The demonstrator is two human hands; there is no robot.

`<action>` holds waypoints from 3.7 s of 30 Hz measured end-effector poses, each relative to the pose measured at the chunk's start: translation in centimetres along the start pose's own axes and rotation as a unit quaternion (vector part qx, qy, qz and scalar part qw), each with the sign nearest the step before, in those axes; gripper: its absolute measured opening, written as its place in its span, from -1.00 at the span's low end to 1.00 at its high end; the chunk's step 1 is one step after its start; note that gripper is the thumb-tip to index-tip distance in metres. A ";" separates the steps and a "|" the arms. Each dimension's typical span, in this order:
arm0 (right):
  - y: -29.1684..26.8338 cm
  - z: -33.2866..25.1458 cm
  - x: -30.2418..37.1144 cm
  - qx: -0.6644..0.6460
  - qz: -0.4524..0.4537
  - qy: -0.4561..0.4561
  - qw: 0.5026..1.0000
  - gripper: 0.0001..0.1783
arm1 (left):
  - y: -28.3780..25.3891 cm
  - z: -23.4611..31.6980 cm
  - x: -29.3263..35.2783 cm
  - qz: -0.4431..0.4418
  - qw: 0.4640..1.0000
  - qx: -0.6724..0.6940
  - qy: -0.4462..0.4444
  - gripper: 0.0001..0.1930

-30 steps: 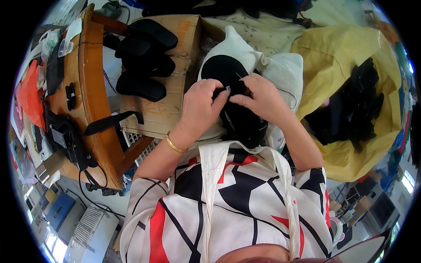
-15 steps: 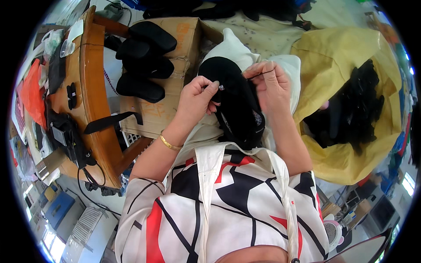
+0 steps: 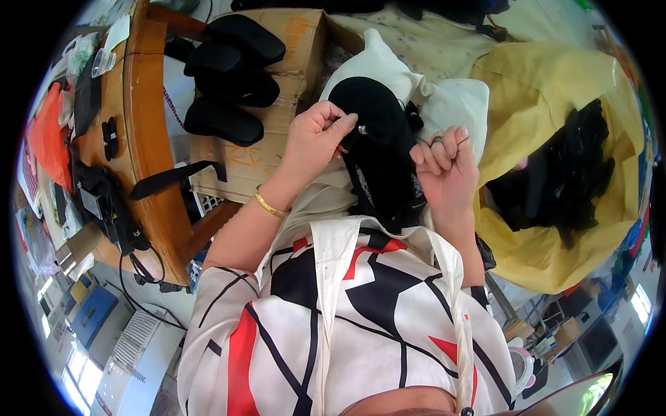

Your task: The person sits and sews a black shoe using a needle and thread. They pull the thread through the shoe's upper repeatedly, securing the material. The person handles the shoe and needle with both hands, occasionally adjusting the shoe's position on their lap.

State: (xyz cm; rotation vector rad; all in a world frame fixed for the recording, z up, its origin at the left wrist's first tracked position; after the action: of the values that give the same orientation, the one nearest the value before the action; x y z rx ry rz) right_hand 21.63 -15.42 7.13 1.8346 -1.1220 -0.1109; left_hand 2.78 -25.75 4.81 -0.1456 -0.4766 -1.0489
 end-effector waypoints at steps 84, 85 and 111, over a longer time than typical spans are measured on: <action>3.7 1.9 -2.1 0.750 -0.250 -0.182 0.585 -0.90 | 0.4 2.4 -0.5 -0.037 0.992 -0.080 -0.092 -0.87; 3.5 2.1 -2.1 0.739 -0.246 -0.191 0.597 -0.90 | 0.4 2.4 -0.5 -0.036 0.992 -0.079 -0.095 -0.84; 3.1 3.3 -1.9 0.694 -0.193 -0.222 0.658 -0.94 | -0.1 1.7 -1.2 -0.069 0.985 -0.041 -0.152 -0.86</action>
State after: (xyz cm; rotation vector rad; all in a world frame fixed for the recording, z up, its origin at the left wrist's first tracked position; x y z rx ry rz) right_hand 16.88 -16.60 6.95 3.6022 -1.1746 0.1228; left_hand 1.72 -24.27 5.74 -0.3534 -0.7266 -1.1882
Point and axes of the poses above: each hand's wrist, its own x-axis away from the middle knuckle, its own y-axis out of the palm, z = x × y, the point moved 5 cm from there along -x, towards the middle knuckle, and after that the axes turned 1 degree about z, right-handed, at the moved point
